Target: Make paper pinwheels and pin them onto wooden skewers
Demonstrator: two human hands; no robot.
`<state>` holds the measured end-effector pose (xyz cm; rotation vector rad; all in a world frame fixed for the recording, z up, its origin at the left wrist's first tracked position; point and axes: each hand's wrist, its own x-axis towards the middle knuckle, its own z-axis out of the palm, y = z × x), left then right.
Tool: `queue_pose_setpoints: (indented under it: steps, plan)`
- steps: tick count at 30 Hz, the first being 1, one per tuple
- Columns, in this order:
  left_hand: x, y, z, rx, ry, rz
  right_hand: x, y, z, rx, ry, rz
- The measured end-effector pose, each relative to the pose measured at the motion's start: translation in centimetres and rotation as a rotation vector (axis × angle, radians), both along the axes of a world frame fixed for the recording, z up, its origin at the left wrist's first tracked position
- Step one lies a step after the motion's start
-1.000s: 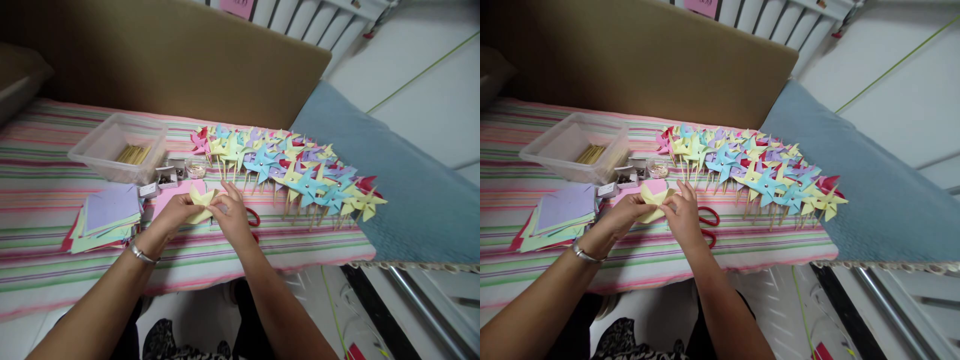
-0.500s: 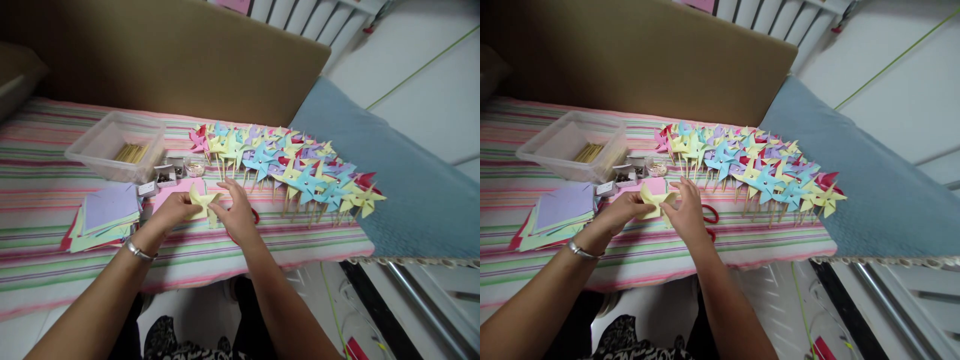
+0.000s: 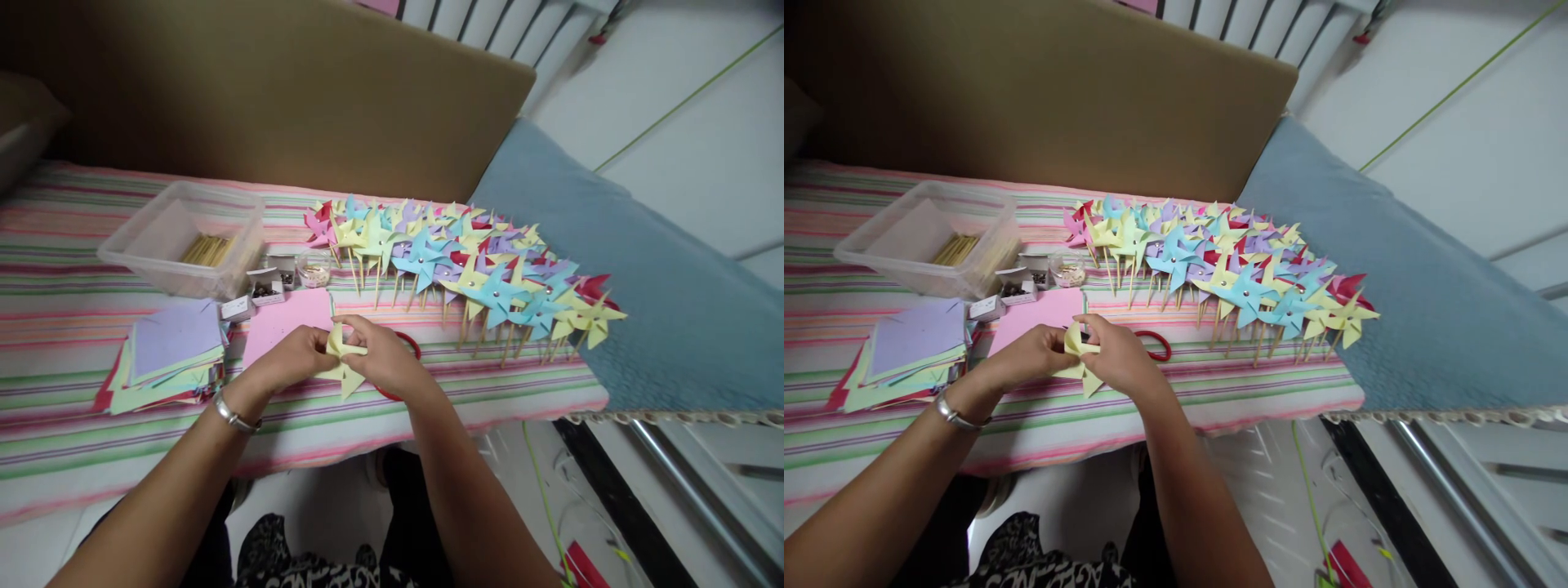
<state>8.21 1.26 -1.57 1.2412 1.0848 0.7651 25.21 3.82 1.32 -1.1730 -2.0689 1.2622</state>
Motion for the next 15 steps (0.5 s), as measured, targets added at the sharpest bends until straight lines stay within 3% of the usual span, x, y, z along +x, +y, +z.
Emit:
queue_pose_setpoints:
  steps: [4, 10, 15]
  plan:
    - [-0.3, 0.0, 0.3, -0.028, -0.041, 0.120, -0.1, 0.2, 0.0, -0.066, 0.055, -0.030]
    - [-0.5, 0.0, 1.2, -0.173, -0.313, 0.387, -0.8, 1.1, -0.2, -0.390, 0.445, -0.214]
    - [1.0, -0.2, 0.8, -0.178, -0.505, 0.476, -2.2, 1.3, -0.8, -0.408, 0.616, -0.351]
